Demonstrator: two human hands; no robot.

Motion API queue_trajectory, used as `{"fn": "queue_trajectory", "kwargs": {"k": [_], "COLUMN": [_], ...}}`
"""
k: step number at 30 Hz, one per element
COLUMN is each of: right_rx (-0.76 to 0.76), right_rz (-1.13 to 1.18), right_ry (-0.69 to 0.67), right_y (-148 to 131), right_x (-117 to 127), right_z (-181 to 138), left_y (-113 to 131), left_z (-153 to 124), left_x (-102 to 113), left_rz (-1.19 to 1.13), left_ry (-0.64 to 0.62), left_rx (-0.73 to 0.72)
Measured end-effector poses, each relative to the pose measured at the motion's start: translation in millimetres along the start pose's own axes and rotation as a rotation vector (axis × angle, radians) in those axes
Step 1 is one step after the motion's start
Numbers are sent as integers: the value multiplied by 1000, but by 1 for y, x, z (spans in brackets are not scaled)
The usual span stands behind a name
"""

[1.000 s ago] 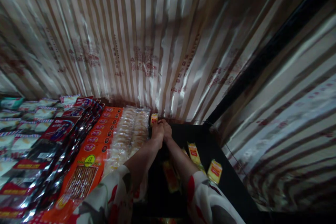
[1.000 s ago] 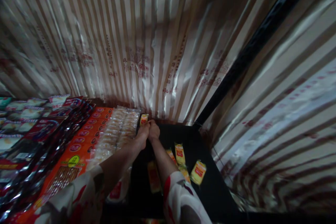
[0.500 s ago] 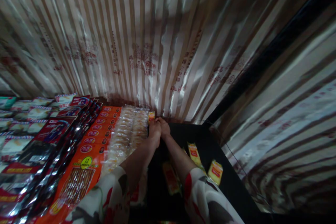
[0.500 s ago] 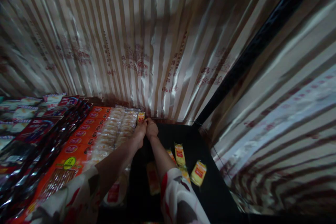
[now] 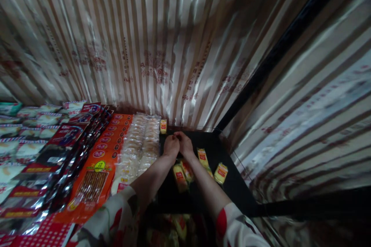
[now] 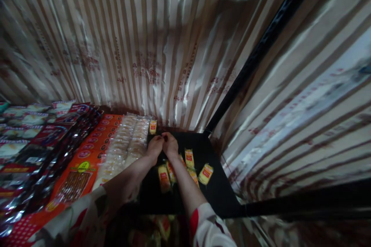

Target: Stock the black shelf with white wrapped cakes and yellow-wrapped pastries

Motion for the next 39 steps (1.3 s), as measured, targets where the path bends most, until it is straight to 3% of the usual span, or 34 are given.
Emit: {"fn": "queue_trajectory", "kwargs": {"k": [5, 9, 15, 19, 23, 26, 33, 39], "right_rx": [84, 149, 108, 116, 120, 164, 453, 506], "right_rz": [-40, -240, -638, -692, -634, -540, -235, -185], "right_ry": [-4, -32, -14, 38, 61, 41, -96, -226], "right_y": [13, 14, 28, 35, 33, 28, 7, -3], "right_x": [28, 41, 35, 24, 24, 34, 72, 80], "right_z": [-54, -112, -175, -184, -187, -191, -187, -184], "left_y": [-2, 1, -13, -26, -26, -18, 12, 9], "left_z": [-49, -90, -131, -146, -157, -162, -169, -166], "left_x": [-4, -5, -5, -6, -2, 3, 26, 24], "left_rz": [22, 138, 173, 130, 141, 226, 506, 534], "left_ry": [-74, -141, -159, -178, -181, -209, -207, -282], "left_rx": [-30, -108, -62, 25, 19, -63, -247, -272]}}
Point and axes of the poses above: each hand's wrist, its own z-axis towards the middle knuckle, its own x-axis out of the back of the hand, y = z × x, the point moved 8 cm from there along z, towards the middle knuckle, and after that the axes turned 11 degrees about -x, right-handed, at the moved point
